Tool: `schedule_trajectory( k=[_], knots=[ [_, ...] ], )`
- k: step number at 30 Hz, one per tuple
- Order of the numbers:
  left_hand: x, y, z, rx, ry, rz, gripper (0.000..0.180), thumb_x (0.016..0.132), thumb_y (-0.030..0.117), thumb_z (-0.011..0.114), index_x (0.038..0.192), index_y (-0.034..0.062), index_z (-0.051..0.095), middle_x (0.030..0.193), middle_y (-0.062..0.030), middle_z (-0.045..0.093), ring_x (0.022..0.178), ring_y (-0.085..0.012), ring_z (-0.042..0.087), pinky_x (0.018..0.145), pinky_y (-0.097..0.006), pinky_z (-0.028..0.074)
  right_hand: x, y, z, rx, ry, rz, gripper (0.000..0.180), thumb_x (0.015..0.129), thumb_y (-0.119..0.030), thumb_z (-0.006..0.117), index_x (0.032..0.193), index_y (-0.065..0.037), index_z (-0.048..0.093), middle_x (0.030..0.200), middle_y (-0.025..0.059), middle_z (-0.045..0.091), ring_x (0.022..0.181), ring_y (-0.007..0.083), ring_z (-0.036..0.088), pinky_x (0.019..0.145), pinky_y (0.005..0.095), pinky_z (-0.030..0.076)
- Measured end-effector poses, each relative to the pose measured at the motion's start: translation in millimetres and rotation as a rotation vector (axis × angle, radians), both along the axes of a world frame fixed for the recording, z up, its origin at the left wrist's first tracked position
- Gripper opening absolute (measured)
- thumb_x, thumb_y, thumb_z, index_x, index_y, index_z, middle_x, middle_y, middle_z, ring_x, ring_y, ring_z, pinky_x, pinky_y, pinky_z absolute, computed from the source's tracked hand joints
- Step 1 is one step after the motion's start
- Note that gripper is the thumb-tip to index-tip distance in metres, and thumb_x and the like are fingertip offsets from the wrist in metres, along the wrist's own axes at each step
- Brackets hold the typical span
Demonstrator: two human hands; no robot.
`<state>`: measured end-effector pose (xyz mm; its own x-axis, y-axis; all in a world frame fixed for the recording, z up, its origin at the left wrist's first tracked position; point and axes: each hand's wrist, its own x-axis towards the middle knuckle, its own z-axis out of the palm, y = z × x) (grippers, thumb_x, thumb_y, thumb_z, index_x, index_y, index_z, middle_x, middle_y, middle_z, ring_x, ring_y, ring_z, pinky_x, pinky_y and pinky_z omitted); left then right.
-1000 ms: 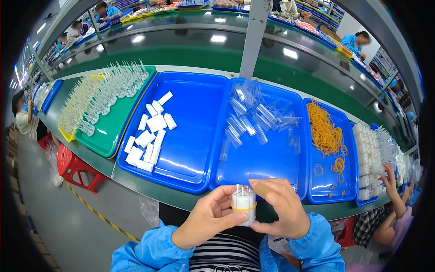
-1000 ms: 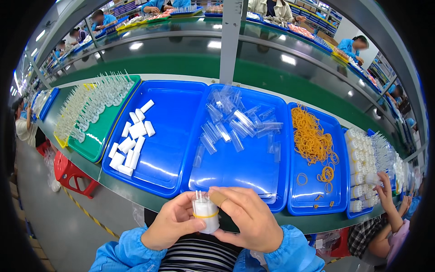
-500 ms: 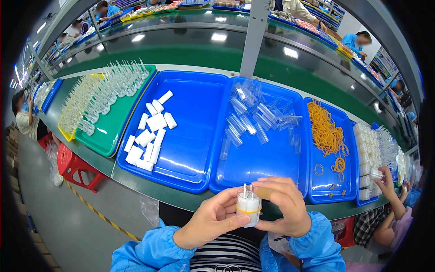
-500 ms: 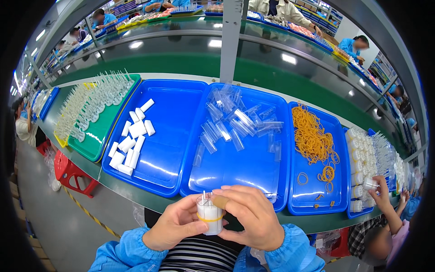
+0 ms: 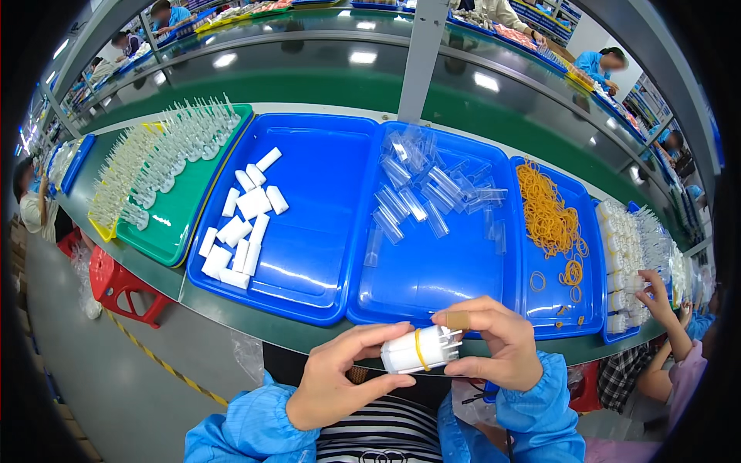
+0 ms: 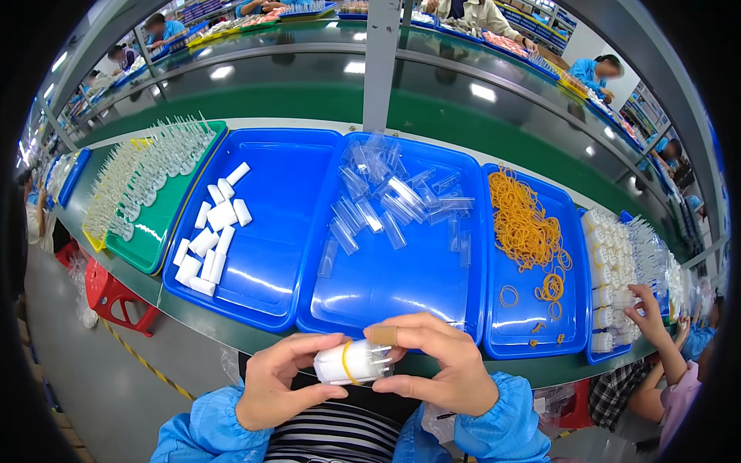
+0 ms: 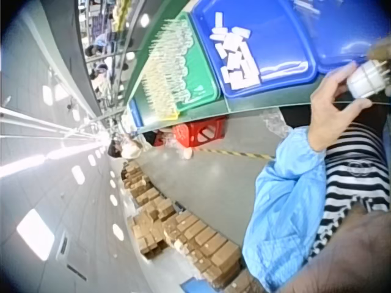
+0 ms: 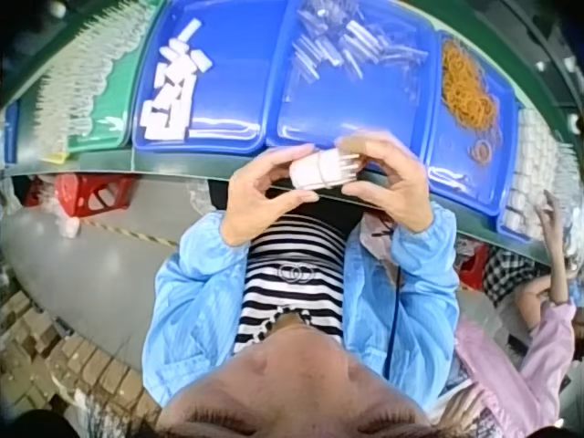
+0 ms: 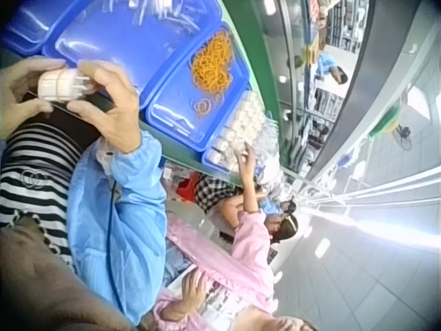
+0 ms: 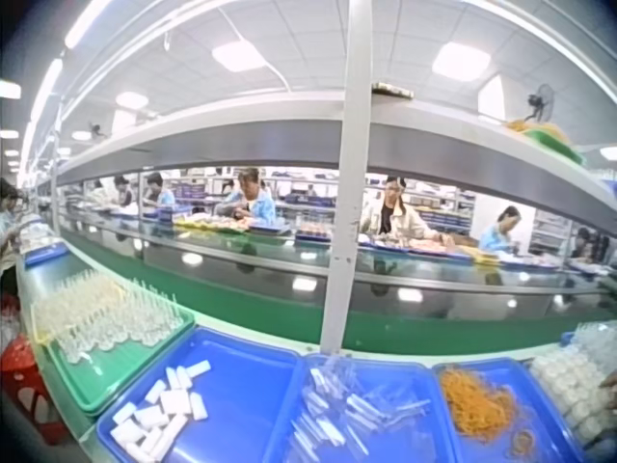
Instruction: The person assembles small white cylindrical components by inserting them into clear plastic tubes and securing them with rubber bands. They use tweezers to adjust the components and place the finished units into a tray. The person also refills the component tray from a large bag.
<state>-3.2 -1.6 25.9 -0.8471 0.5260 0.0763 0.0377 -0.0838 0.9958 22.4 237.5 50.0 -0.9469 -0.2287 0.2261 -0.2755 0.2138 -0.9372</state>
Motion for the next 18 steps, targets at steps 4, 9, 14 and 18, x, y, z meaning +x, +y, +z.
schedule_trajectory(
  k=[4, 9, 14, 18],
  knots=[
    [-0.4, -4.2, -0.9, -0.181, 0.397, 0.108, 0.059, 0.073, 0.010, 0.086, 0.127, -0.0001, 0.064, 0.124, -0.0194, 0.067, 0.112, -0.0279, 0.067, 0.091, -0.034, 0.057, -1.5, -0.3, 1.8, 0.041, -0.033, 0.024, 0.054, 0.073, -0.013, 0.088, 0.123, -0.003, 0.069, 0.113, 0.0117, 0.068, 0.089, 0.0168, 0.065, 0.080, 0.0286, 0.055],
    [-0.9, 0.1, -8.7, -0.194, 0.546, 0.162, 0.057, 0.076, 0.010, 0.085, 0.128, -0.0001, 0.064, 0.126, -0.0201, 0.066, 0.113, -0.0267, 0.067, 0.088, -0.036, 0.059, -3.7, -0.6, 0.7, 0.044, -0.085, -0.007, 0.052, 0.074, -0.011, 0.087, 0.121, -0.001, 0.069, 0.112, 0.0130, 0.068, 0.092, 0.0171, 0.065, 0.083, 0.0295, 0.054],
    [0.1, 1.1, -9.3, 0.101, -0.237, 0.000, 0.061, 0.085, 0.003, 0.078, 0.139, -0.0022, 0.050, 0.131, -0.0179, 0.061, 0.116, -0.0231, 0.064, 0.094, -0.034, 0.056, -7.8, -6.0, -3.6, -0.087, -0.215, -0.074, 0.042, 0.081, -0.007, 0.080, 0.121, -0.002, 0.069, 0.108, 0.0118, 0.067, 0.085, 0.0136, 0.065, 0.079, 0.0267, 0.054],
    [-1.5, 0.1, -9.4, 0.208, -0.448, -0.049, 0.066, 0.090, 0.000, 0.072, 0.147, -0.0028, 0.040, 0.131, -0.0168, 0.058, 0.120, -0.0230, 0.061, 0.098, -0.032, 0.053, -22.4, 5.2, 4.1, 0.341, -0.024, -0.249, 0.033, 0.082, -0.007, 0.078, 0.114, -0.003, 0.071, 0.105, 0.0108, 0.068, 0.089, 0.0197, 0.066, 0.078, 0.0310, 0.054]
  ],
)
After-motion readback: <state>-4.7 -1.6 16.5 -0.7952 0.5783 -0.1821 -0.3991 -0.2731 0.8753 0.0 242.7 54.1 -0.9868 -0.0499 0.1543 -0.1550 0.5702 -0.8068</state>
